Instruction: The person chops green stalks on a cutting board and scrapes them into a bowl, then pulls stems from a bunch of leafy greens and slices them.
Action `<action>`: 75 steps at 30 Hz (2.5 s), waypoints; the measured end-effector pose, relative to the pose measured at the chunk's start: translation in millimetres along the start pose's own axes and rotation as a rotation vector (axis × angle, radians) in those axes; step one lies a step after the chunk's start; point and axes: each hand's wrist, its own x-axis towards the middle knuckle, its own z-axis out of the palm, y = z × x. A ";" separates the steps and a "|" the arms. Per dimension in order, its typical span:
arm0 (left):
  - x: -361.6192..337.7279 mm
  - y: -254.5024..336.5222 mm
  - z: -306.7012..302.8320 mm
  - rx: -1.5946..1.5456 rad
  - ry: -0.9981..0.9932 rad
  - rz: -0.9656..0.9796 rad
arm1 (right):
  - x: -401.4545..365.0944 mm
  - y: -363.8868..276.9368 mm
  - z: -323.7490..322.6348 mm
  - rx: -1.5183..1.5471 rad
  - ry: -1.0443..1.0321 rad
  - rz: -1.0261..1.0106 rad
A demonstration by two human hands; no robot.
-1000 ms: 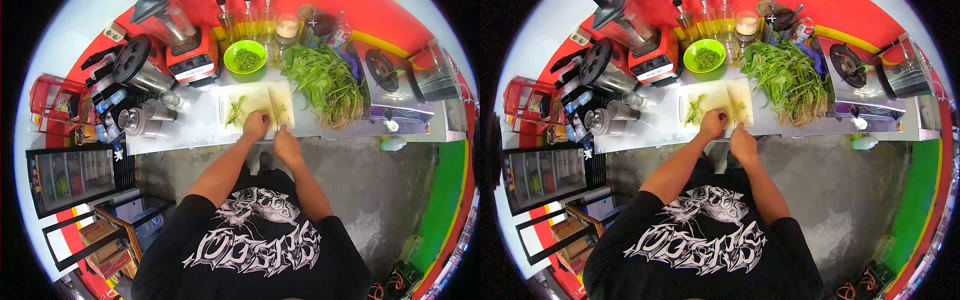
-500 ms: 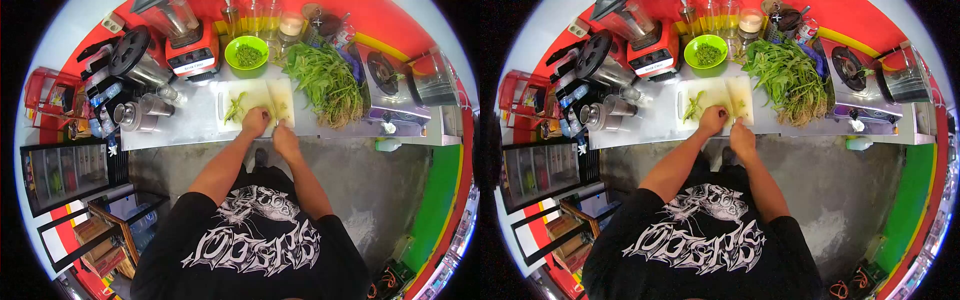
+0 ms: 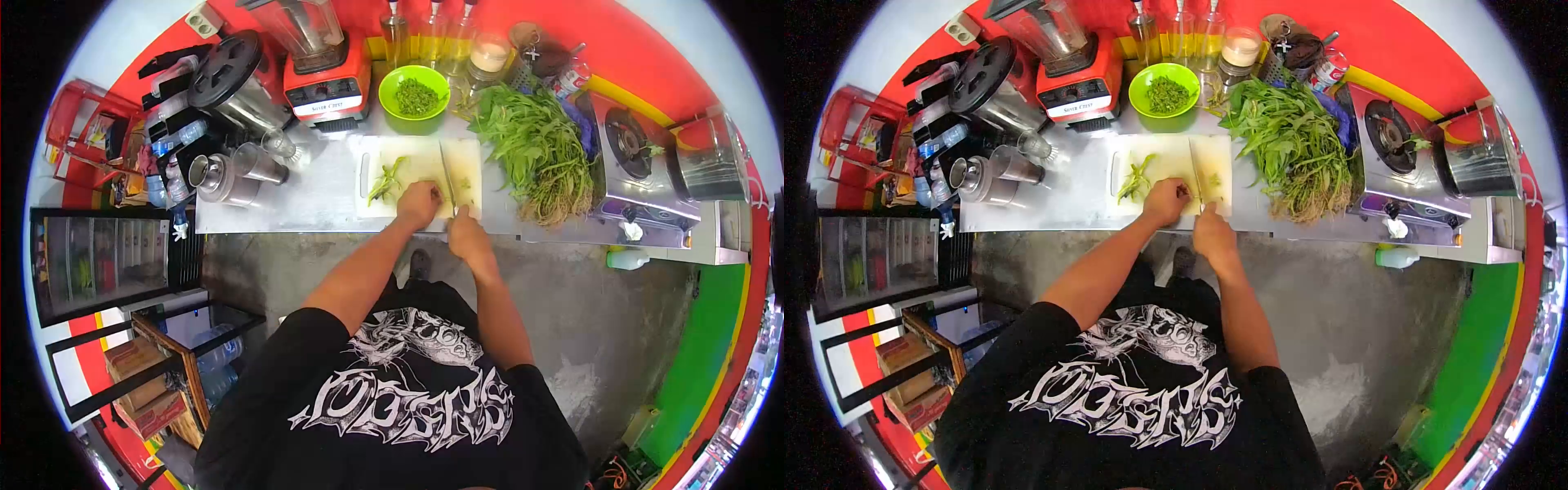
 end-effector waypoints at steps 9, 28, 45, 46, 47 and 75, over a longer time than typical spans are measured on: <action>-1.9 0.2 2.6 -0.049 0.002 0.017 | 2.7 -2.1 2.3 0.012 0.014 0.022; -1.2 0.0 2.4 -0.043 -0.044 -0.040 | 0.3 -2.7 3.8 0.069 0.034 0.002; -16.5 4.9 0.5 -0.086 0.097 0.028 | -1.1 -1.8 22.6 0.094 0.042 0.031; -16.7 3.4 1.3 -0.097 0.099 0.022 | 0.1 -2.4 20.2 0.083 0.038 0.031; -16.1 2.8 1.7 -0.077 0.106 0.036 | 3.8 -3.0 16.3 0.062 0.031 0.021; -17.6 -12.5 12.6 -0.181 0.241 0.161 | 7.6 -2.0 26.2 0.073 0.070 -0.031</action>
